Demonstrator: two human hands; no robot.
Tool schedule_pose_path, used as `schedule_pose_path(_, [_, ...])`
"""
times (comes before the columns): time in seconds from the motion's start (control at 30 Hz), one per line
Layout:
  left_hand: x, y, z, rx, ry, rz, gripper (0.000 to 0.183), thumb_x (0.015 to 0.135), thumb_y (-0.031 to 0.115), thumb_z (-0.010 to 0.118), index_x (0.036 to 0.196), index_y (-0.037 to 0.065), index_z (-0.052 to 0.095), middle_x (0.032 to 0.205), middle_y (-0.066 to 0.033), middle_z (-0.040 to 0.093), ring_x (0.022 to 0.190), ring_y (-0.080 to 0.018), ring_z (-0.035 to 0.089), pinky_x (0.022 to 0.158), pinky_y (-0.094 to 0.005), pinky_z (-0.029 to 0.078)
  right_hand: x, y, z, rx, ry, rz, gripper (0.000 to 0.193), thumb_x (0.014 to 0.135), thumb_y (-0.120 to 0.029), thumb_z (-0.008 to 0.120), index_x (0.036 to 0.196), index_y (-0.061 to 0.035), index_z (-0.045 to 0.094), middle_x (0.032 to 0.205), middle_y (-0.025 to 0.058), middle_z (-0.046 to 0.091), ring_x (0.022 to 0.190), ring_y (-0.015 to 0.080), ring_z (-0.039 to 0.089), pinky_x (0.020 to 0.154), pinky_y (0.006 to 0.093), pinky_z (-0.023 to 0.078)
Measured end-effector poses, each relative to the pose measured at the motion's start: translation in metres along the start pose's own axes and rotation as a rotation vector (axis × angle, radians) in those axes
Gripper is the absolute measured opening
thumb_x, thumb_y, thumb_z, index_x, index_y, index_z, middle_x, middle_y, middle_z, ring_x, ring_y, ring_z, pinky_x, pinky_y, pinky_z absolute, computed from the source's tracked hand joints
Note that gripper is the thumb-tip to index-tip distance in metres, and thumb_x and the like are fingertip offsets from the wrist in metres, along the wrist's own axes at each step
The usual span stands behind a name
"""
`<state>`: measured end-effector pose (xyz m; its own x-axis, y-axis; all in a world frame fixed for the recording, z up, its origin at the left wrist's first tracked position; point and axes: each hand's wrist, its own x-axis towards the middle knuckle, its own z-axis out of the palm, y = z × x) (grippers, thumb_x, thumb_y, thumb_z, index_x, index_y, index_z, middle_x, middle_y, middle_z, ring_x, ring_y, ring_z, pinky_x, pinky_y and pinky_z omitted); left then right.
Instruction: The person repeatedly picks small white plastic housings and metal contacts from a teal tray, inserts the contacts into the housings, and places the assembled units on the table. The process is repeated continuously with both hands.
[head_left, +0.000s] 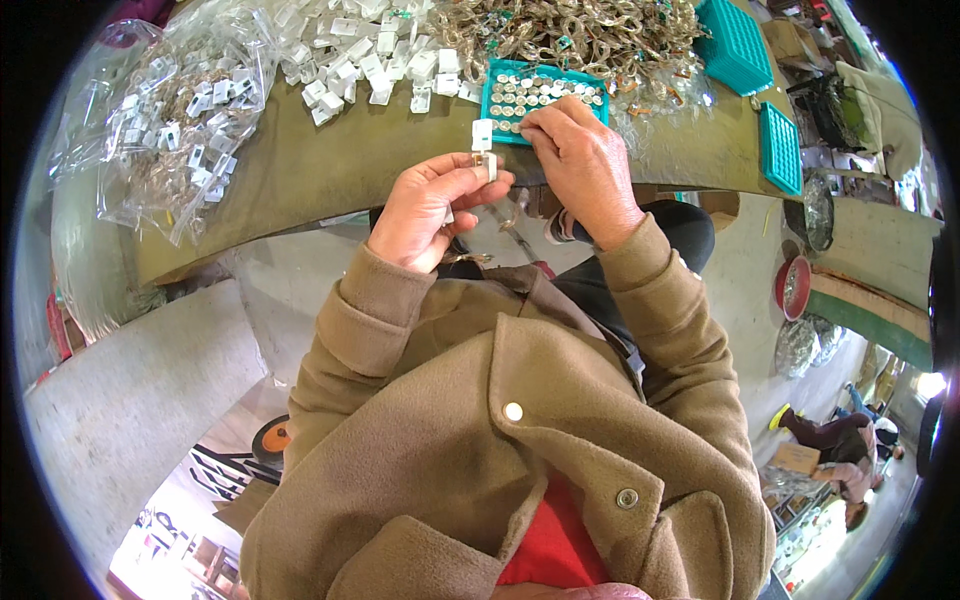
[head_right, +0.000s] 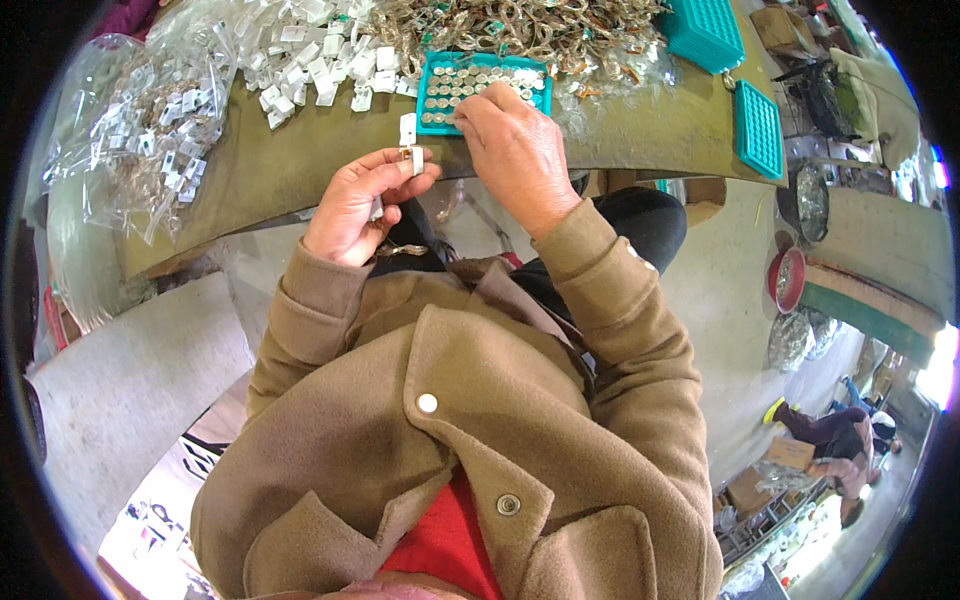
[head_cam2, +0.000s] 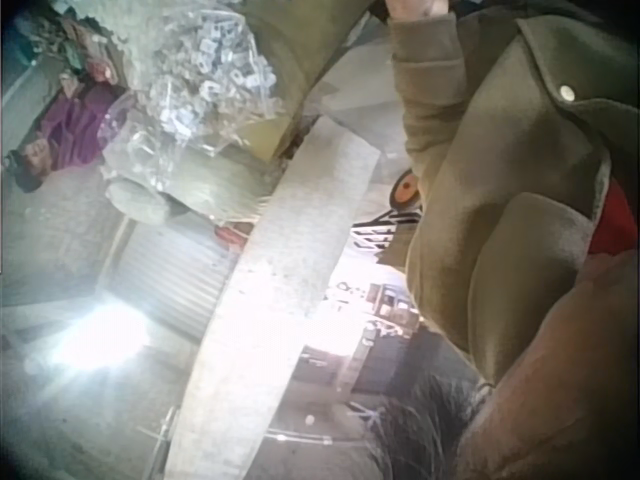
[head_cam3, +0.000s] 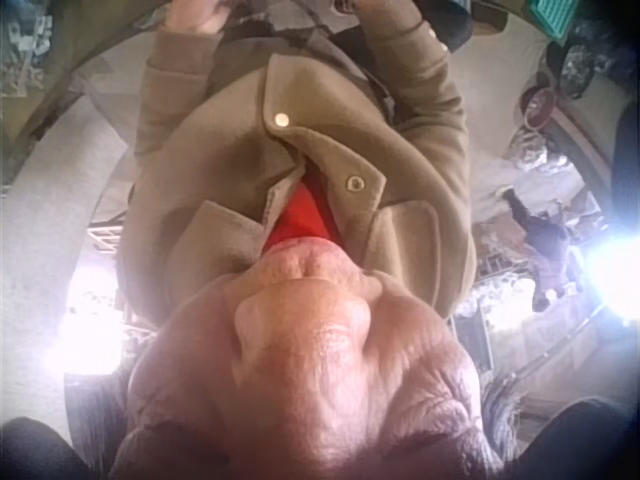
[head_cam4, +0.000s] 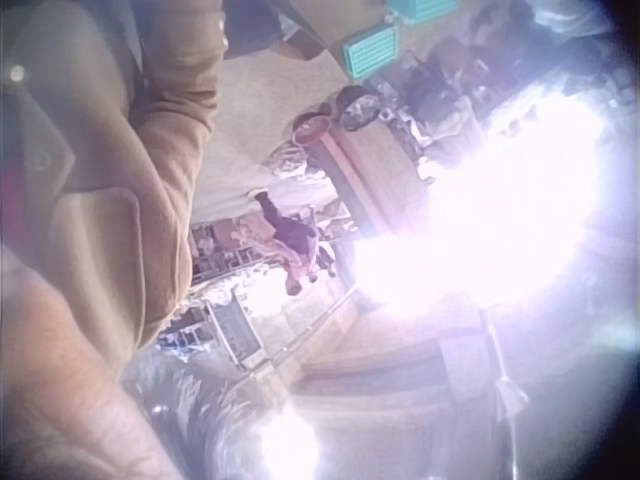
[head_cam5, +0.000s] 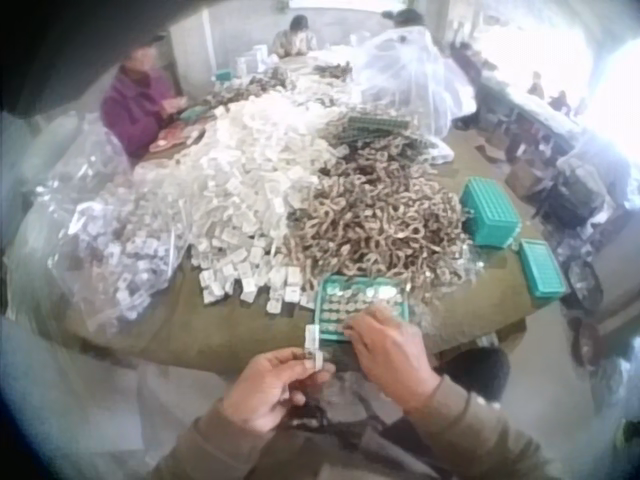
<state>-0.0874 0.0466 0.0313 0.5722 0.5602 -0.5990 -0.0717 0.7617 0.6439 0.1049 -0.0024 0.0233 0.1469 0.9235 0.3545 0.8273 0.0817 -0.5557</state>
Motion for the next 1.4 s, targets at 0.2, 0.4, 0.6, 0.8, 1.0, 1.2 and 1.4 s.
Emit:
schedule_pose_path(0.2, [0.003, -0.005, -0.004, -0.038, -0.016, 0.068, 0.025, 0.095, 0.017, 0.060, 0.116, 0.004, 0.062, 0.110, -0.0079, 0.070, 0.095, -0.0060, 0.067, 0.053, -0.0138, 0.041, 0.002, 0.005, -0.001, -0.081, -0.012, -0.020, 0.005, 0.087, -0.009, 0.063, 0.091, -0.0080, 0.063, 0.086, 0.0112, 0.060, 0.077, 0.0346, 0.061, 0.065, 0.0418, 0.050])
schedule_pose_path(0.4, [0.011, -0.014, -0.012, 0.064, -0.080, 0.146, 0.036, 0.098, 0.015, 0.053, 0.131, 0.001, 0.051, 0.122, -0.0118, 0.065, 0.101, -0.0086, 0.065, 0.057, -0.0156, 0.040, -0.009, 0.020, 0.005, -0.310, -0.033, -0.039, 0.006, 0.076, -0.011, 0.061, 0.082, -0.0102, 0.060, 0.081, 0.0073, 0.061, 0.075, 0.0257, 0.064, 0.061, 0.0378, 0.053])
schedule_pose_path(0.6, [0.018, 0.001, -0.016, 0.032, 0.027, 0.133, 0.036, 0.097, 0.014, 0.057, 0.130, 0.002, 0.051, 0.131, -0.0121, 0.060, 0.118, -0.0142, 0.060, 0.052, -0.0121, 0.043, -0.008, 0.018, 0.021, 0.010, 0.253, -0.136, 0.012, 0.070, -0.013, 0.064, 0.070, -0.0076, 0.053, 0.077, 0.0116, 0.054, 0.073, 0.0322, 0.059, 0.063, 0.0429, 0.048])
schedule_pose_path(0.8, [0.027, 0.000, -0.020, 0.078, -0.069, 0.108, 0.039, 0.099, 0.014, 0.054, 0.135, 0.001, 0.048, 0.140, -0.0156, 0.052, 0.119, -0.0154, 0.060, 0.052, -0.0117, 0.045, -0.008, 0.029, 0.045, -0.065, 0.396, -0.242, 0.014, 0.068, -0.018, 0.065, 0.062, -0.0089, 0.057, 0.069, 0.0107, 0.056, 0.067, 0.0315, 0.061, 0.059, 0.0436, 0.048])
schedule_pose_path(1.0, [0.028, 0.016, -0.008, 0.005, -0.057, 0.056, 0.042, 0.100, 0.017, 0.053, 0.138, 0.002, 0.045, 0.142, -0.0124, 0.051, 0.113, -0.0082, 0.062, 0.050, -0.0111, 0.044, -0.006, 0.027, 0.039, -0.200, 0.353, -0.243, 0.015, 0.069, -0.021, 0.065, 0.061, -0.0095, 0.061, 0.068, 0.0077, 0.059, 0.068, 0.0284, 0.064, 0.062, 0.0422, 0.048])
schedule_pose_path(1.2, [0.031, 0.024, -0.003, 0.064, -0.048, 0.086, 0.044, 0.099, 0.020, 0.056, 0.139, 0.004, 0.045, 0.142, -0.0054, 0.052, 0.101, -0.0013, 0.064, 0.052, -0.0092, 0.040, -0.011, 0.015, 0.027, -0.249, 0.205, -0.151, 0.011, 0.069, -0.020, 0.067, 0.064, -0.0097, 0.068, 0.071, 0.0060, 0.064, 0.074, 0.0250, 0.066, 0.066, 0.0384, 0.049])
schedule_pose_path(1.4, [0.033, 0.023, -0.009, 0.117, 0.057, 0.121, 0.042, 0.098, 0.021, 0.059, 0.135, 0.004, 0.049, 0.136, -0.0043, 0.058, 0.096, -0.0003, 0.064, 0.053, -0.0103, 0.039, -0.011, 0.011, 0.028, -0.199, 0.210, -0.092, 0.013, 0.071, -0.021, 0.067, 0.071, -0.0087, 0.067, 0.076, 0.0076, 0.063, 0.076, 0.0267, 0.066, 0.068, 0.0393, 0.048])
